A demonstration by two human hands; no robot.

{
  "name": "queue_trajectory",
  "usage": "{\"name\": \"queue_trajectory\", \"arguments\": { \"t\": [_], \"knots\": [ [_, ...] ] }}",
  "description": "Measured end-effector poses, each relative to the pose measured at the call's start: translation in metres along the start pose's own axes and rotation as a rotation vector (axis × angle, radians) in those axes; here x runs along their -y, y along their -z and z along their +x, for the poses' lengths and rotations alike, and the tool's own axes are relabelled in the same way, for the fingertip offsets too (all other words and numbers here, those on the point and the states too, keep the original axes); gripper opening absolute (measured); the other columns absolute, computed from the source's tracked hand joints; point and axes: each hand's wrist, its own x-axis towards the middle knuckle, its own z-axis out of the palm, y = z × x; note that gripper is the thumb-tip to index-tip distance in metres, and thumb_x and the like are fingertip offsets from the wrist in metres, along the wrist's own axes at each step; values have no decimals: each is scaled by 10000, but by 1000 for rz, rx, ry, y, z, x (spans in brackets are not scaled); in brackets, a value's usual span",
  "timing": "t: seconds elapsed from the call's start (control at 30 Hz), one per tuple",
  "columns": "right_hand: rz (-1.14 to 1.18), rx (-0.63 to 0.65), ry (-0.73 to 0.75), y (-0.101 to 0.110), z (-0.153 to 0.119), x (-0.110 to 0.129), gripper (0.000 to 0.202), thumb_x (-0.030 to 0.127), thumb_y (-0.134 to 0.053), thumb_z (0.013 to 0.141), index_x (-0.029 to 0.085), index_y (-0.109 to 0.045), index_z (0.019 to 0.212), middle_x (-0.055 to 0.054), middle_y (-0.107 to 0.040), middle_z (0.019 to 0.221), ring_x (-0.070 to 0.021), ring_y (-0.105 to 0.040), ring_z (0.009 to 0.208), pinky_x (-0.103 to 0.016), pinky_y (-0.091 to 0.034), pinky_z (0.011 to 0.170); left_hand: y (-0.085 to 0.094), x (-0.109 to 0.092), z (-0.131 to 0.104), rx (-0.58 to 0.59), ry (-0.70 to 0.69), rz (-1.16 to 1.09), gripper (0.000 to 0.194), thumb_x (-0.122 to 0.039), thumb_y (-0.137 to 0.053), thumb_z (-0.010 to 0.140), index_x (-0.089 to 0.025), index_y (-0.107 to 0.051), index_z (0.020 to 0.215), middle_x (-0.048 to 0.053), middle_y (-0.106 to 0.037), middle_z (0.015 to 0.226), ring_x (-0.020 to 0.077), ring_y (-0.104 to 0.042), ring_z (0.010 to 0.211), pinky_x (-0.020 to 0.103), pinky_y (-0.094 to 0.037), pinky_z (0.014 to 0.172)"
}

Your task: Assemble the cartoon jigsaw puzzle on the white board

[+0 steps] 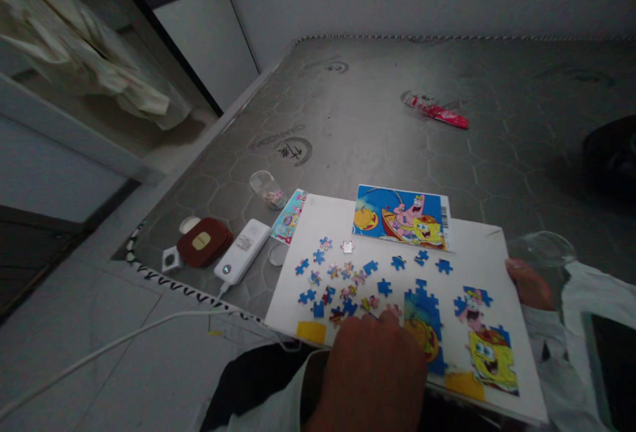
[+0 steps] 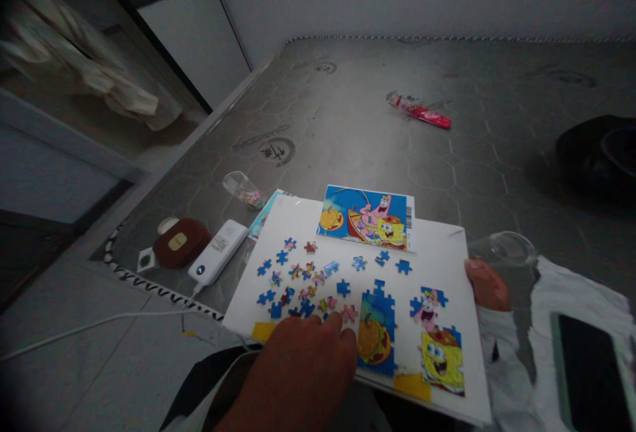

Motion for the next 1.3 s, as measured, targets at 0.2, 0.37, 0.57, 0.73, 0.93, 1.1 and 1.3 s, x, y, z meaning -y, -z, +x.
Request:
{"name": "queue_trajectory", "arguments": {
  "t": [0.2,0.37,0.57,0.73,0.93,1.1,1.3],
  "knots": [
    [18,-24,-141,-4,-7,4,310,453,-789,286,252,-624,456,35,-519,390,-148,-432,333,-292,-337,288,-2,0,1,-5,12,39,210,-95,-555,945,-154,-748,1003,95,-747,891,167,-705,713,254,-535,589],
    [25,-31,-131,-3,-14,5,328,454,-800,348,235,-645,537,50,-553,428,-122,-461,385,-255,-368,342,-5,0,3,-66,1,95,217,-99,-550,950,-136,-730,1067,99,-729,908,161,-695,730,243,-540,594],
    [26,-11,-140,-1,-10,4,383,445,-816,289,241,-604,534,57,-547,421,-150,-469,357,-284,-374,305,-3,2,1,-57,-1,73,230,-118,-522,968,-138,-719,1084,106,-730,944,180,-698,787,259,-545,614],
    [46,22,-84,-2,-17,3,300,468,-809,457,251,-643,581,51,-580,462,-145,-482,378,-271,-373,327,6,6,-4,55,40,8,353,-103,-433,997,-151,-668,1255,143,-737,1173,272,-729,1007,421,-634,767],
    [53,48,-36,-4,-17,6,304,444,-788,461,231,-598,566,78,-471,433,-91,-385,392,-237,-290,348,11,10,-10,13,77,38,372,-69,-443,981,-175,-663,1263,132,-723,1234,273,-734,1014,457,-645,810],
    [79,86,23,-8,-24,7,360,466,-779,562,218,-521,600,77,-450,500,-71,-379,473,-219,-293,426,3,8,-6,16,35,54,405,-17,-406,954,-163,-686,1206,116,-738,1134,277,-734,994,456,-645,789],
    [97,97,64,-12,-31,11,401,482,-793,593,218,-491,607,82,-416,516,-66,-345,490,-222,-264,442,-3,3,-3,21,-4,113,473,0,-393,941,-163,-647,1305,143,-728,1182,288,-721,1048,447,-636,801]
  ]
}}
